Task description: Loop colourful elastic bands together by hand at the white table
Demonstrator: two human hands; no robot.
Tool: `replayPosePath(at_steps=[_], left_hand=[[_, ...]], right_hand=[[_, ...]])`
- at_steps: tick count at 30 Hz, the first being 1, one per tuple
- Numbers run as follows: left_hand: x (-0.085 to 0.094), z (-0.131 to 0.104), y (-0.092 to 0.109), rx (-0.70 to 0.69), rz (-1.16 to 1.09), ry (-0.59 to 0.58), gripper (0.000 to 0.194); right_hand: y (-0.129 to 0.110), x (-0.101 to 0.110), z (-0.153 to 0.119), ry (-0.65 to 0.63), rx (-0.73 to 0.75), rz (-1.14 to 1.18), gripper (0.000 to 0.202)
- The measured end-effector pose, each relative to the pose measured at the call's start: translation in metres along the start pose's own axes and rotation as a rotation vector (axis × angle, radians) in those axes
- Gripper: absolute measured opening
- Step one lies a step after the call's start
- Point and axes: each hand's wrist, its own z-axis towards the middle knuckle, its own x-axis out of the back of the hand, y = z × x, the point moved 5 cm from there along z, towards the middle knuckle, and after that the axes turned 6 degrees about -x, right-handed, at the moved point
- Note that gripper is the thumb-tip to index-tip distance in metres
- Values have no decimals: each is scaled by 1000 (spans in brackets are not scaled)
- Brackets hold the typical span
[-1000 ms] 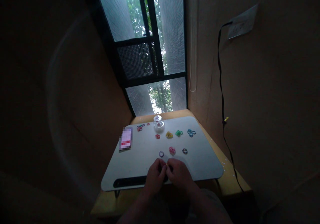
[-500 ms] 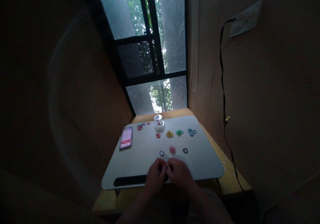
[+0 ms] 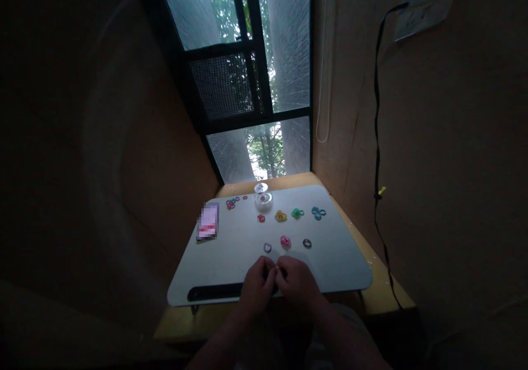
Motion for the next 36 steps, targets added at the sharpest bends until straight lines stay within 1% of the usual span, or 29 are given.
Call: replayPosePath(at_steps=[11,17,27,36], left_hand=[[2,4,0,10,-2,-9,7],[1,2,-1,17,-10,-1,7],[2,1,3,21,-13,10,9],[0,-1,0,5,-1,13,8]], right_hand=[[2,-2,2,0,2,-1,17],[1,-1,1,-1,10,7,18],[-1,0,-1,13,-2,-21,15],[-3,2,-3,15,3,-30,17]])
